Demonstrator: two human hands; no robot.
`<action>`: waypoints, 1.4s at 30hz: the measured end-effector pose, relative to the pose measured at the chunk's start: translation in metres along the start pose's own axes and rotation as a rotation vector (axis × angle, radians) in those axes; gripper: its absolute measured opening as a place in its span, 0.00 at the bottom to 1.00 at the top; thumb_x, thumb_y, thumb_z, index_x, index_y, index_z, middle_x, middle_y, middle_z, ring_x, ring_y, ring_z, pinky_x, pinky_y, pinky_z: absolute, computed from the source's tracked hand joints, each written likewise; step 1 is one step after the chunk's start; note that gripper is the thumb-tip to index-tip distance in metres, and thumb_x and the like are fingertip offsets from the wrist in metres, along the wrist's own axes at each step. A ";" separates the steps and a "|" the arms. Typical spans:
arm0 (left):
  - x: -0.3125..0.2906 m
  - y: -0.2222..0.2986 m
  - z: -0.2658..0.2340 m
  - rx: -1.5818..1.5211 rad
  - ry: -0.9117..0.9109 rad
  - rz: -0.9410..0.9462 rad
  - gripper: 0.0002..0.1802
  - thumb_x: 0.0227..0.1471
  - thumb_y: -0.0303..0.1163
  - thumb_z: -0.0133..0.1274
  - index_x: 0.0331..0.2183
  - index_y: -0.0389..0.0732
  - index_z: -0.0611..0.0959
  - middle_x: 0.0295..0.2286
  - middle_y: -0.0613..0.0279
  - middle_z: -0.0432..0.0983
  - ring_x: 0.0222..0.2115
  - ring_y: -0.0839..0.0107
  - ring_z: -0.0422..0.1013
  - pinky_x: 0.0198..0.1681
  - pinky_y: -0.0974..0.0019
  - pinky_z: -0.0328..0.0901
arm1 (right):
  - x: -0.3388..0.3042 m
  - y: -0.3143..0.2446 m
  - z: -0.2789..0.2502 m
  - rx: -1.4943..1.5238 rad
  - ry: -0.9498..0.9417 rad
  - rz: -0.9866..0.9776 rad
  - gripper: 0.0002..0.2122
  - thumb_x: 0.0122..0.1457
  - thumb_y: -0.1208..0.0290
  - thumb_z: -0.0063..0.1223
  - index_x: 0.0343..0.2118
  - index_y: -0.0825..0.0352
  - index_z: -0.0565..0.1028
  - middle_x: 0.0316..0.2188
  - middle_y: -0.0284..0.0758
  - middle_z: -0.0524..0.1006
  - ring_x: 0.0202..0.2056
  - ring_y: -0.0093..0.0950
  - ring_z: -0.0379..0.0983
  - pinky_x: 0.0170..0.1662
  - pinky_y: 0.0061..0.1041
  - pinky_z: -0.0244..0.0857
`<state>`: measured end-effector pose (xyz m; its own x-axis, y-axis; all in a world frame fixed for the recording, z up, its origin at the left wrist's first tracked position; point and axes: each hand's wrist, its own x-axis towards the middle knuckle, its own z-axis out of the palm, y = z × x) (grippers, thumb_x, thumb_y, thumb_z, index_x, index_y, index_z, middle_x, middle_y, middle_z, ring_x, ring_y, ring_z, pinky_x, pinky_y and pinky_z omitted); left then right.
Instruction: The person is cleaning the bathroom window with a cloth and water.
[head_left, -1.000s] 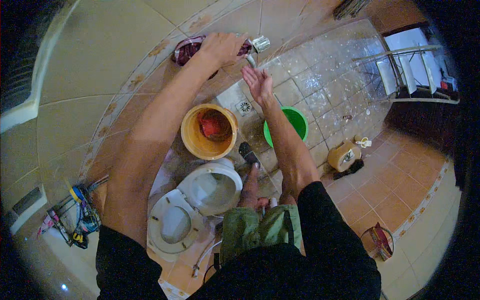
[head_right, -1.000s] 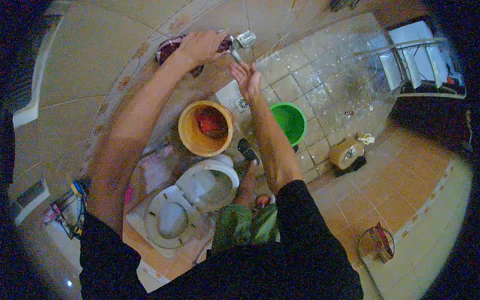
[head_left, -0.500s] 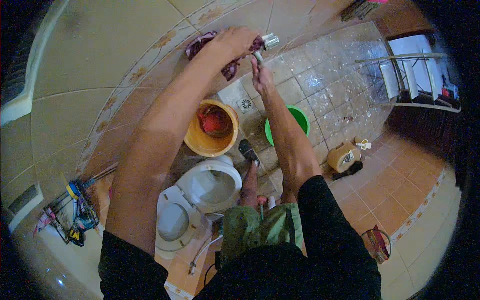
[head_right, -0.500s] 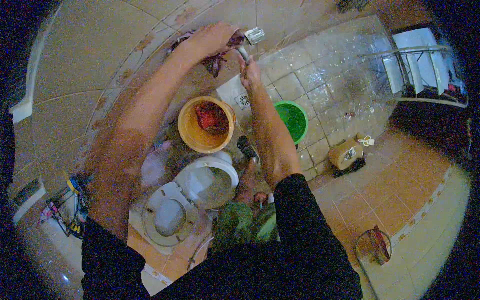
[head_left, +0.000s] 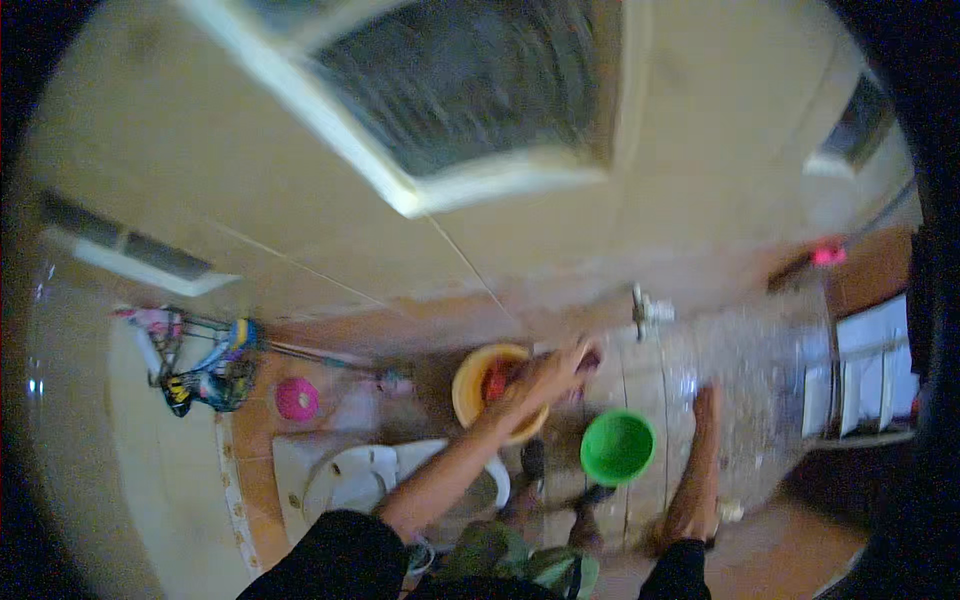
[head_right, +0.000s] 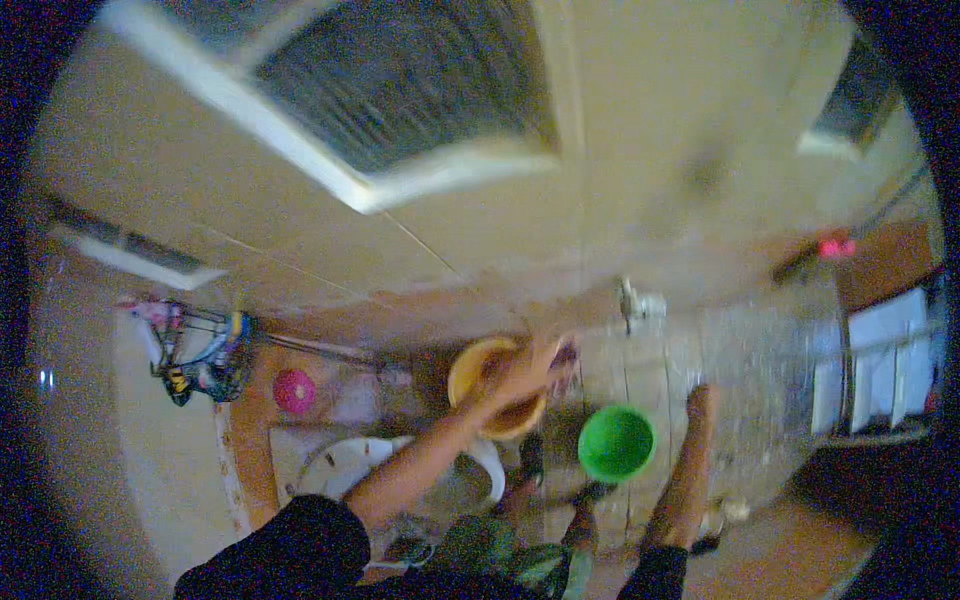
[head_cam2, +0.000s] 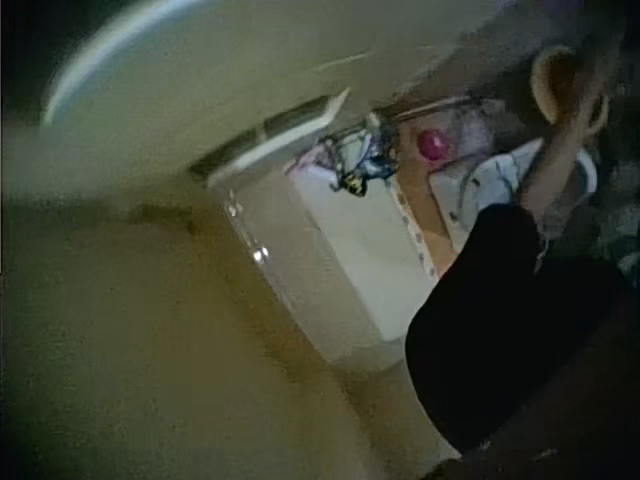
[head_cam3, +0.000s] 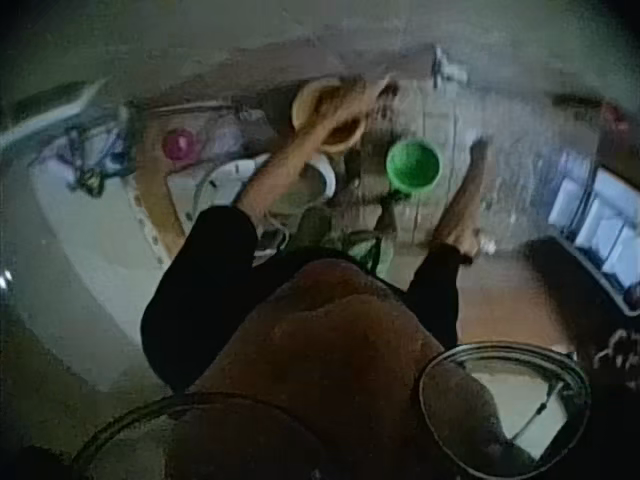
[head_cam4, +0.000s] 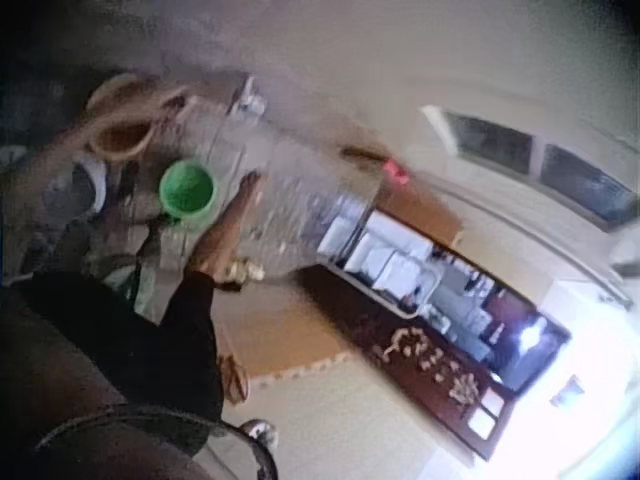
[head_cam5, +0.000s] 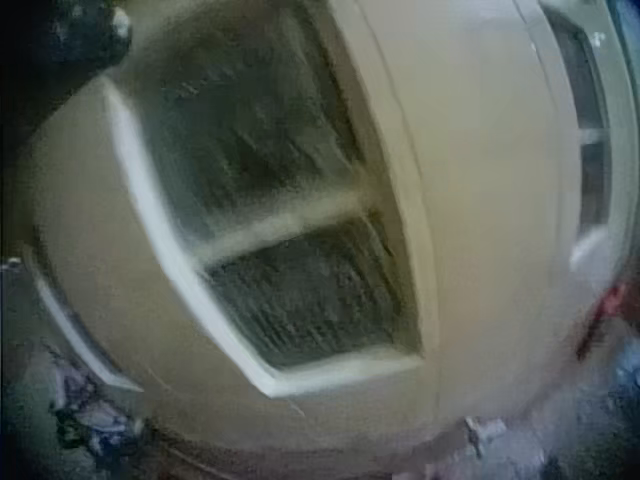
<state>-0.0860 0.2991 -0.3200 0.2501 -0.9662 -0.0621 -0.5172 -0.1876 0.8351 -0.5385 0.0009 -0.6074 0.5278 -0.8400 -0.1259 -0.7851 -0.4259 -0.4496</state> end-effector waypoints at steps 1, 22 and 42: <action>-0.035 0.007 -0.011 -0.064 -0.005 0.009 0.26 0.56 0.47 0.52 0.50 0.39 0.73 0.44 0.44 0.72 0.46 0.48 0.71 0.51 0.52 0.65 | 0.013 0.040 -0.039 -0.408 0.184 0.175 0.15 0.59 0.65 0.50 0.39 0.75 0.74 0.37 0.50 0.78 0.39 0.47 0.74 0.44 0.44 0.67; -0.402 0.022 -0.024 -0.060 0.510 -0.669 0.29 0.53 0.47 0.58 0.49 0.37 0.75 0.42 0.45 0.76 0.46 0.51 0.72 0.51 0.56 0.66 | 0.047 -0.868 -0.402 0.220 1.323 -1.062 0.25 0.63 0.69 0.43 0.63 0.64 0.61 0.66 0.45 0.55 0.66 0.42 0.50 0.67 0.41 0.44; -0.402 0.099 -0.057 -0.340 0.401 -0.782 0.28 0.57 0.47 0.52 0.49 0.33 0.71 0.38 0.47 0.77 0.36 0.53 0.76 0.40 0.56 0.70 | 0.054 -0.876 -0.401 0.320 1.311 -0.980 0.26 0.65 0.63 0.39 0.66 0.64 0.56 0.67 0.40 0.53 0.67 0.41 0.48 0.67 0.41 0.41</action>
<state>-0.1910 0.6794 -0.1806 0.7209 -0.4436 -0.5324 0.1670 -0.6344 0.7547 0.0481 0.1935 0.1339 0.0060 -0.0788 0.9969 -0.1622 -0.9838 -0.0768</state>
